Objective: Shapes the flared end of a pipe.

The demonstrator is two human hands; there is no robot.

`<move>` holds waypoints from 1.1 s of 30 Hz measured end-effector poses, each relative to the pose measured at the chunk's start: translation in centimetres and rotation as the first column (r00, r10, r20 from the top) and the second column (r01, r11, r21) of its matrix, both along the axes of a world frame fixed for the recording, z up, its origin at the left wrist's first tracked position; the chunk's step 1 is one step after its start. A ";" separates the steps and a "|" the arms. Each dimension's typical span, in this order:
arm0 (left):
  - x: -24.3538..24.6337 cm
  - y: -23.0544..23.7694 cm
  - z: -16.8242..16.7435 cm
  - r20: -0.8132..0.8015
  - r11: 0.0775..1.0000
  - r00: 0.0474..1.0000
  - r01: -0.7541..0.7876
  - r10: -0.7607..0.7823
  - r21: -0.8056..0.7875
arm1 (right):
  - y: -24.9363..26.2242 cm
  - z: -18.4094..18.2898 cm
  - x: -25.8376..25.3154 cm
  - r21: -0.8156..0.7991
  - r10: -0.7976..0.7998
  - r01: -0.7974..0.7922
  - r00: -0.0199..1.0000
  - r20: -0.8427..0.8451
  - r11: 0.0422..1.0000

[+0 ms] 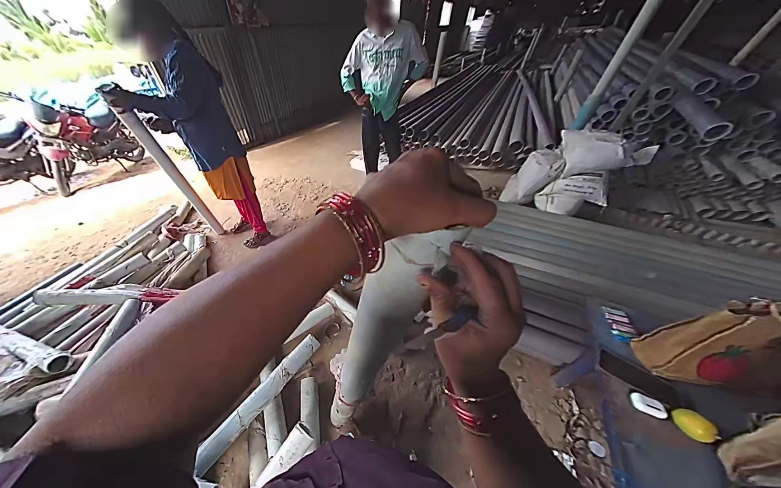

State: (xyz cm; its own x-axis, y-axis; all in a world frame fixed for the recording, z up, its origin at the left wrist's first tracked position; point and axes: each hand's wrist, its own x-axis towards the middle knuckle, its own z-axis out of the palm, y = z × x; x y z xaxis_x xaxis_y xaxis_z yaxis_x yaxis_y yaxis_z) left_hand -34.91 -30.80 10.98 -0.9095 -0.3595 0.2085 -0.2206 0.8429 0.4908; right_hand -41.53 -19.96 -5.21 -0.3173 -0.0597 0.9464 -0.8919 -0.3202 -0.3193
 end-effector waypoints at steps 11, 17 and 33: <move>-1.3 1.6 0.6 0.176 0.968 0.969 -0.137 0.175 -0.210 | 0.0 2.1 -3.6 0.155 0.129 -0.114 0.987 -0.091 0.981; 1.0 0.4 0.6 0.152 0.947 0.941 -0.276 0.301 -0.166 | 0.4 -0.9 -0.8 0.316 0.366 -0.299 0.913 -0.180 0.900; 8.2 -3.5 1.7 0.156 0.836 0.824 -0.517 0.545 -0.185 | -6.4 1.7 5.9 -0.002 0.441 -0.449 0.875 0.200 0.893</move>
State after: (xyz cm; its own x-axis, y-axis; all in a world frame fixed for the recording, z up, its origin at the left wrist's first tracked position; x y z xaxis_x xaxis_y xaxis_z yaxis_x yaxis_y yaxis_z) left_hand -26.67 -34.27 12.66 -0.6118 -0.7807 0.1268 -0.7312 0.6194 0.2858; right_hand -35.67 -26.40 -3.55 -0.4208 -0.2767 0.8639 -0.5793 -0.6509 -0.4907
